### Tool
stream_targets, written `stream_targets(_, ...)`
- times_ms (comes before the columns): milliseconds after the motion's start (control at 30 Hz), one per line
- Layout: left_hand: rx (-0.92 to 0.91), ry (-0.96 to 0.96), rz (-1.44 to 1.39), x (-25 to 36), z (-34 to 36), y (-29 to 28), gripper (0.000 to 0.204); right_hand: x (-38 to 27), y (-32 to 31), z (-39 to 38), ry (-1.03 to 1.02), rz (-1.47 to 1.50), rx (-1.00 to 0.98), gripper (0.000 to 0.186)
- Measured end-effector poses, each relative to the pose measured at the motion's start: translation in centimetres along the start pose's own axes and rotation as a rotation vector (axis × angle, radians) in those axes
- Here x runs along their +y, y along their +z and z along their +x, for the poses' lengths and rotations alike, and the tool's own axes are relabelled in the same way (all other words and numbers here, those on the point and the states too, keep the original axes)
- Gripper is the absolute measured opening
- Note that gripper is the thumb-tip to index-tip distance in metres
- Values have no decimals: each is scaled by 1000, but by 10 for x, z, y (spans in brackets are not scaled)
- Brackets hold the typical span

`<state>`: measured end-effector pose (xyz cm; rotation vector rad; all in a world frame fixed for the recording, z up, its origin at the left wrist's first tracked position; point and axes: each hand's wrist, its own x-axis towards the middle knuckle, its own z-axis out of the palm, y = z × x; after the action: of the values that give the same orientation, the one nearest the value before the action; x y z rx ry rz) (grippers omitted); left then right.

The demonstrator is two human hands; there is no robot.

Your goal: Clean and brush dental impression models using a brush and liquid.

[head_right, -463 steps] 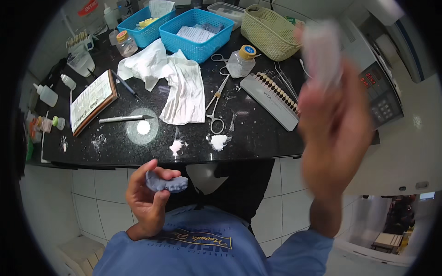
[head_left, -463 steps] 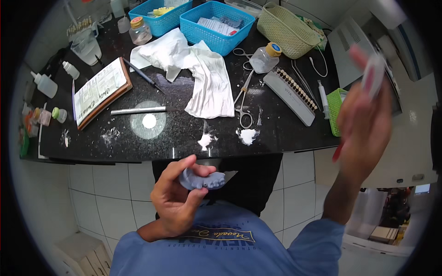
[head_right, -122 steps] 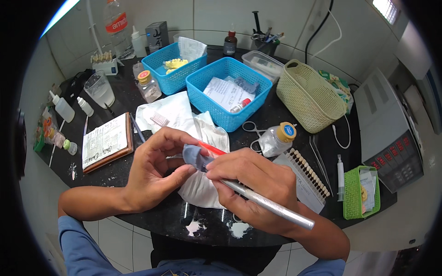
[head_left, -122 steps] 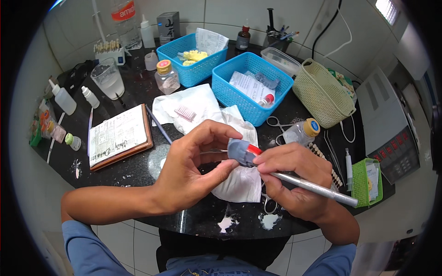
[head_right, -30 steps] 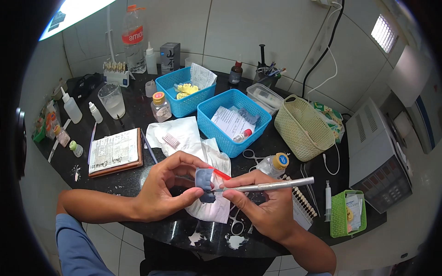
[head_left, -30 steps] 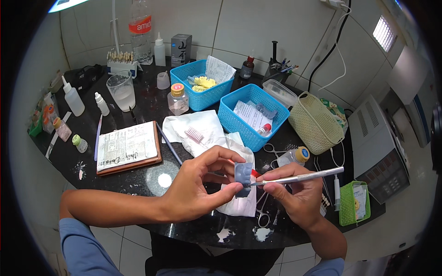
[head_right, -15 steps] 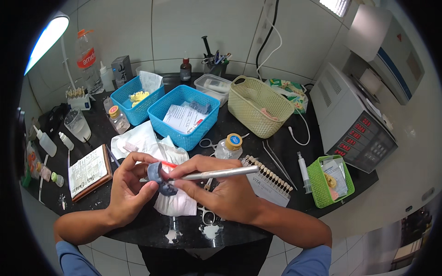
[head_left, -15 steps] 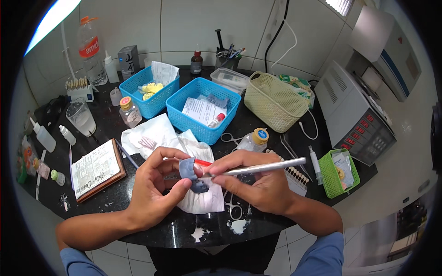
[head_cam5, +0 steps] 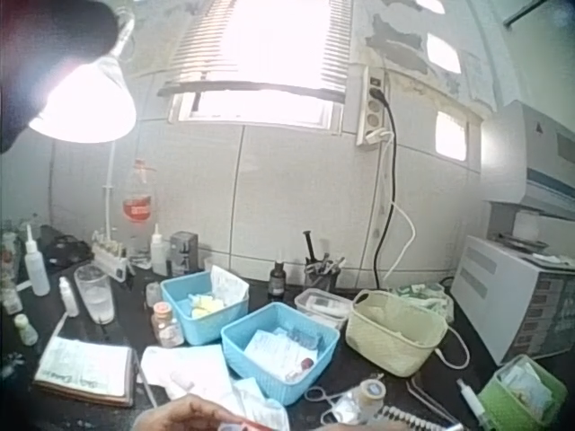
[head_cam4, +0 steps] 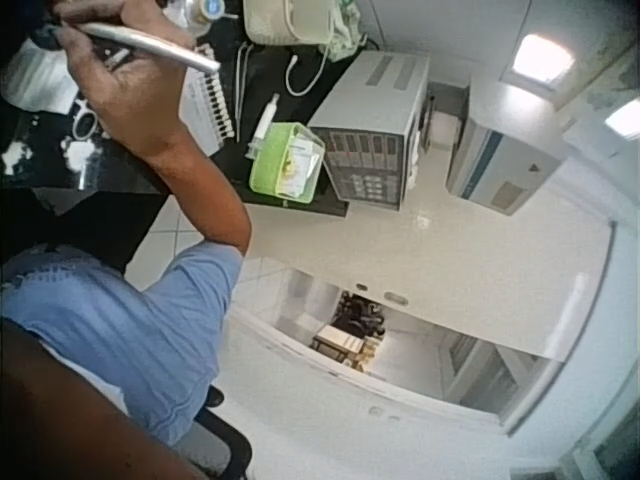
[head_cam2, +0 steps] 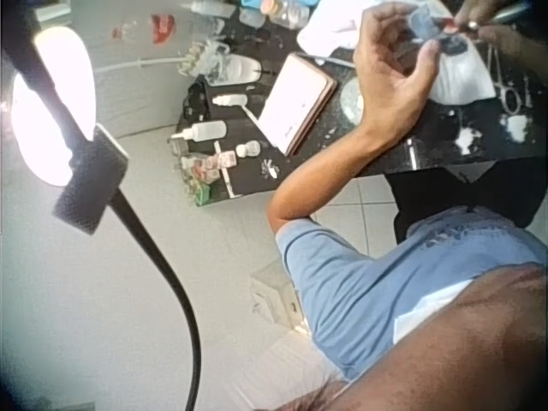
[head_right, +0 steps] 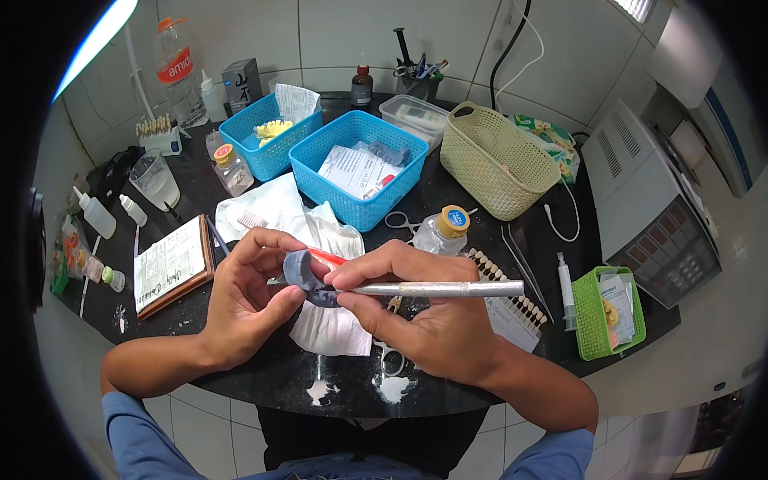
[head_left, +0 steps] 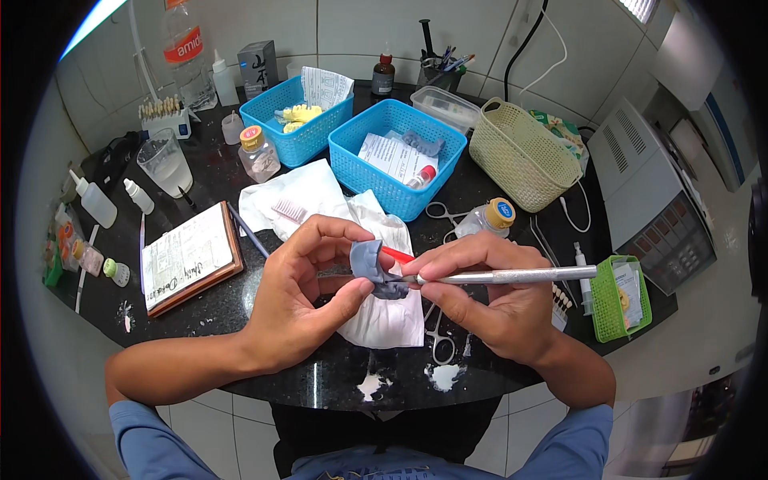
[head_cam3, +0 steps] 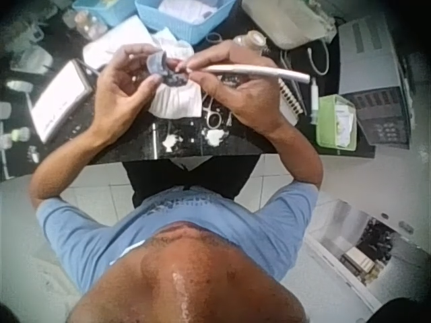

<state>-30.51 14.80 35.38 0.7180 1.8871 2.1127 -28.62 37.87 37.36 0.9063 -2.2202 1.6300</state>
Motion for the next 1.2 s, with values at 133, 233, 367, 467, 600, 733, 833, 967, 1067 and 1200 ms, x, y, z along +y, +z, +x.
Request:
stream_targets(133, -5, 65, 4, -1, 1, 2, 38, 0, 1, 1, -40, -26, -21, 14)
stream_targets(233, 58, 71, 81, -7, 1, -4, 41, 5, 6, 5, -172, -12, -30, 13)
stream_targets(367, 65, 62, 115, -4, -2, -5, 43, -1, 4, 4, -53, 109, -13, 10)
stream_targets(467, 72, 156, 167, -11, 2, 0, 45, 0, 0, 0, -53, 157, 56, 9)
stream_targets(600, 105, 205, 257, -12, 2, -1, 46, 0, -2, 0, -72, 115, 50, 10)
stream_targets(733, 83, 334, 340, -7, -6, -4, 42, -7, 3, 4, 27, 290, 144, 11)
stream_targets(833, 175, 377, 427, -13, 3, 2, 43, -11, -6, -4, 14, 182, 105, 15)
stream_targets(967, 286, 475, 598, 8, 19, -9, 39, -5, 6, -8, -403, -34, 106, 17)
stream_targets(1067, 311, 448, 590, 27, 38, -15, 35, -15, 8, -12, -456, -217, 53, 20)
stream_targets(1200, 258, 449, 733, 49, 78, -19, 32, -11, 10, -15, -549, -232, 37, 25)
